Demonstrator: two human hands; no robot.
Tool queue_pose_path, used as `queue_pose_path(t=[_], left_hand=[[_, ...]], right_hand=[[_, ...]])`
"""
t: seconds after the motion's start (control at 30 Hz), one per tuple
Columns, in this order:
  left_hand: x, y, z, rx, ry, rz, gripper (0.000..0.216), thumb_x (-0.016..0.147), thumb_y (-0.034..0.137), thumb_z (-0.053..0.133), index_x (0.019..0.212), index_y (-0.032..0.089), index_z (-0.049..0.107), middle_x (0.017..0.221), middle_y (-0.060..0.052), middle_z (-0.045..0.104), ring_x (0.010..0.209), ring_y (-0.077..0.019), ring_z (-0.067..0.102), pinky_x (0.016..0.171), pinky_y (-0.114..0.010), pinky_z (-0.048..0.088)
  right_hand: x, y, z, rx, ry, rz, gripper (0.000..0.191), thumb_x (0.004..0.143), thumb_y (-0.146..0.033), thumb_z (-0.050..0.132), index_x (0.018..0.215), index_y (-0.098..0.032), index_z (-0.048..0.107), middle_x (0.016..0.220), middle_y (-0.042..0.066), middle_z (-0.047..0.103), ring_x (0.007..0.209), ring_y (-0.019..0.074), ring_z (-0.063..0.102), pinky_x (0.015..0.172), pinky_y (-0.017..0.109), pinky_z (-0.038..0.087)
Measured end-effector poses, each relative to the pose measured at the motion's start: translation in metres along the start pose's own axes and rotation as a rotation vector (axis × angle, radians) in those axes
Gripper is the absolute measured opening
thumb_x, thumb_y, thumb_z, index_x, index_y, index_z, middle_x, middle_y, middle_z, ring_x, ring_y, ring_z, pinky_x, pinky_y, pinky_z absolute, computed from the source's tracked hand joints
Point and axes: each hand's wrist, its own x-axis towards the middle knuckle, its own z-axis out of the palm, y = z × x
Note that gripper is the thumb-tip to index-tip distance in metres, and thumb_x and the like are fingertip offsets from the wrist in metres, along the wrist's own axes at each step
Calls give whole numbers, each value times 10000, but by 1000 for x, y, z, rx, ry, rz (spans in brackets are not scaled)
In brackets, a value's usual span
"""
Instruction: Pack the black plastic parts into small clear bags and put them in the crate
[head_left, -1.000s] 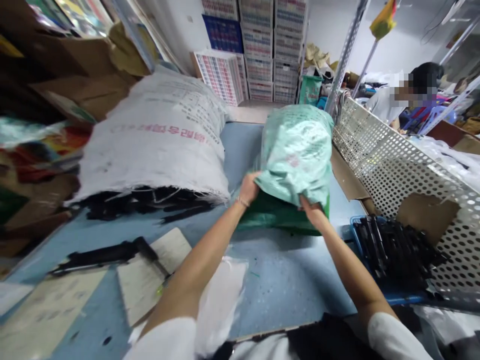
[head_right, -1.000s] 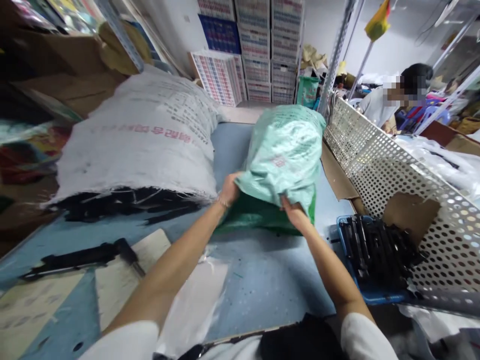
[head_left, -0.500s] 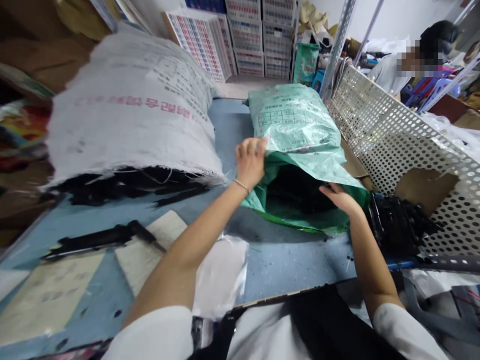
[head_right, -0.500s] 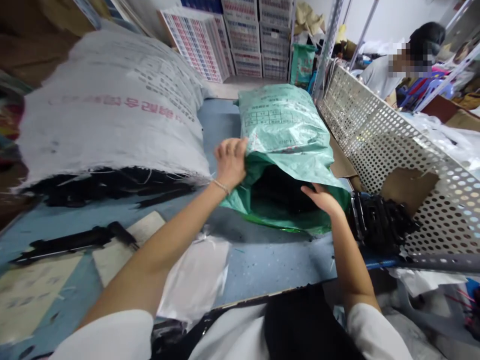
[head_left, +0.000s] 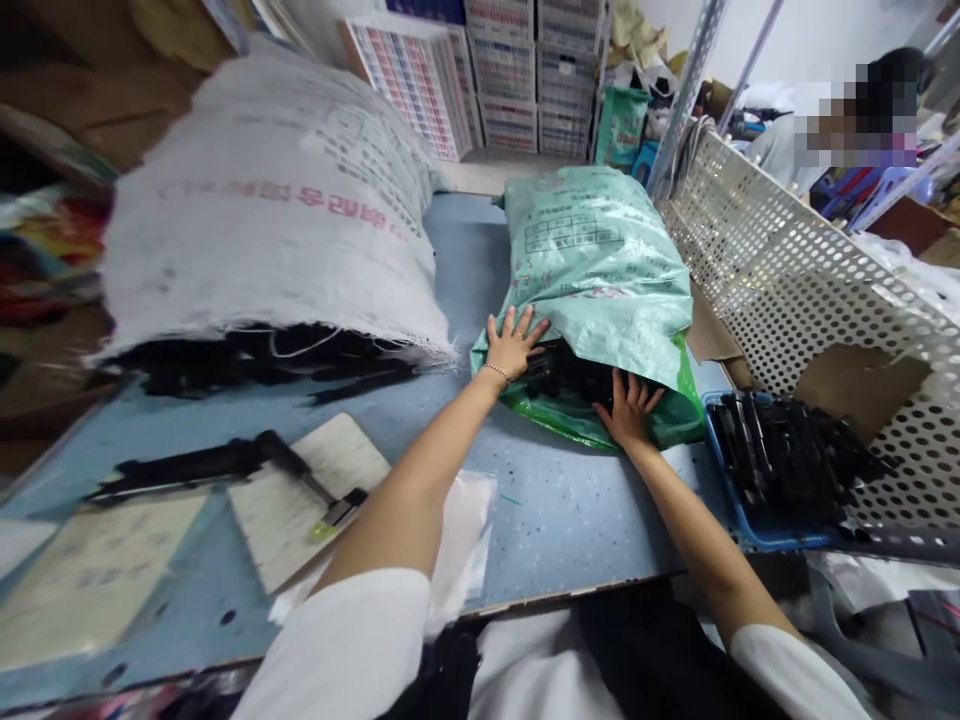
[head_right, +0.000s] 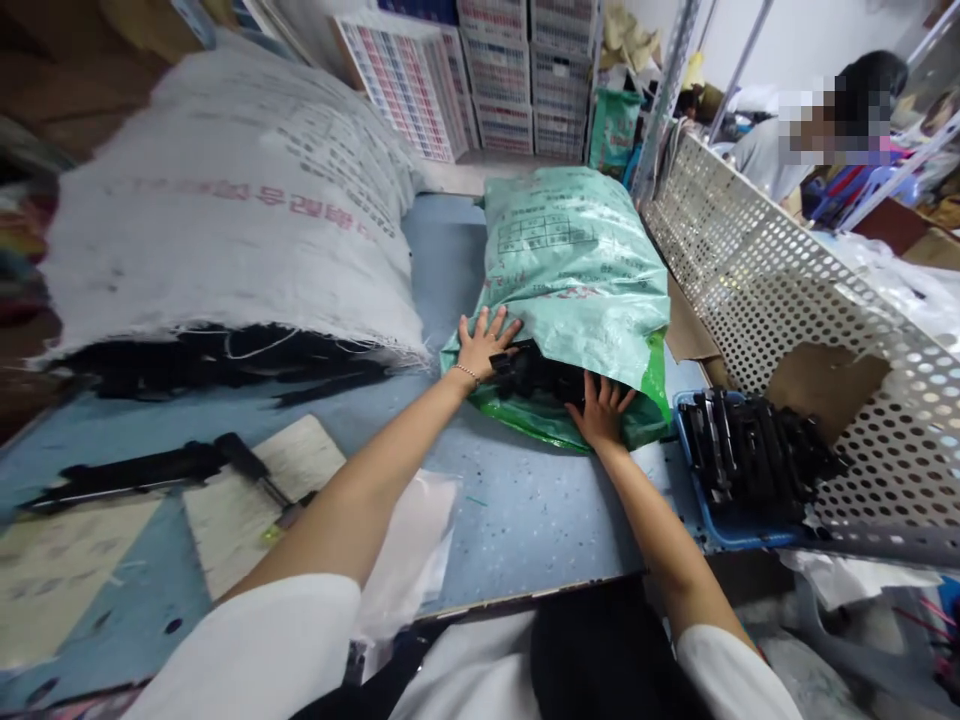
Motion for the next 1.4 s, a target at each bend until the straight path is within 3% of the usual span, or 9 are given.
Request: queue_pose_path(t=[0.2,0.4,0.57,0.7,0.9,1.07,1.13,1.27,1.4], left_hand=[[-2,13,-21,29,-60,-22,676,923,224,483,1573,257,301,1686,-132,144,1546,-404,87,1170,-702,30],[-90,49,-16,-15,-124,246,604,906,80,419,1488,236,464,1630,-122,328,1538,-332,201,1220,-596,154],[-139,65,-4,-140,-74,75,677,846,123,586,1501,191,432,1623,-150,330,1551,-392,81,1215,-609,195],[-143,69,-5,-567,0,-52,623,826,149,624,1435,137,495,1548,-174,439,1495,-328,313,1226,-484,274],[-189,96,3,-1370,351,-467,621,865,284,637,1443,194,428,1459,-175,512,1302,-274,546,1099,-468,447],[-239,123,-15,-1952,208,-397,614,798,480,742,1303,214,514,1182,-97,649,1127,-238,639,996,-415,503],[-254,129,-28,-1995,175,-404,583,745,472,796,1207,204,563,973,-29,657,916,-178,677,883,-345,532],[-272,140,-45,-1868,8,-481,537,706,444,831,1097,167,589,762,40,586,599,-93,603,637,-251,507],[-275,157,-42,-1879,-177,-531,552,695,500,823,1055,172,564,706,47,582,530,-102,589,527,-240,474]], right_hand=[[23,-2,5,3,23,-55,768,955,-540,463,1594,-177,239,1622,232,209,1460,418,189,1118,741,28],[17,0,-13,72,-26,-60,813,918,-537,529,1594,-195,233,1625,221,182,1451,449,175,1091,762,88],[-26,-43,-37,304,-22,-262,643,940,-508,501,1489,-178,448,1517,215,380,1393,398,328,1120,615,278],[-48,-74,-37,523,-210,-327,606,950,-476,426,1439,-122,486,1309,225,583,1204,346,537,1032,536,423],[-54,-62,-39,1148,-338,152,508,821,-470,515,1224,-182,625,1186,131,675,1055,271,636,930,461,518],[-113,-62,-71,1389,-753,112,407,778,-530,636,1060,-240,682,1042,76,705,913,246,666,802,411,556],[-126,-63,-88,1301,-667,27,317,803,-514,647,949,-235,684,977,59,695,941,238,643,864,401,524],[-120,-60,-118,1059,-250,-145,303,935,-515,504,895,-235,612,887,40,615,873,206,565,863,373,457],[-114,-71,-123,1007,-217,-165,377,936,-574,487,773,-235,520,762,12,528,763,181,498,771,332,431]])
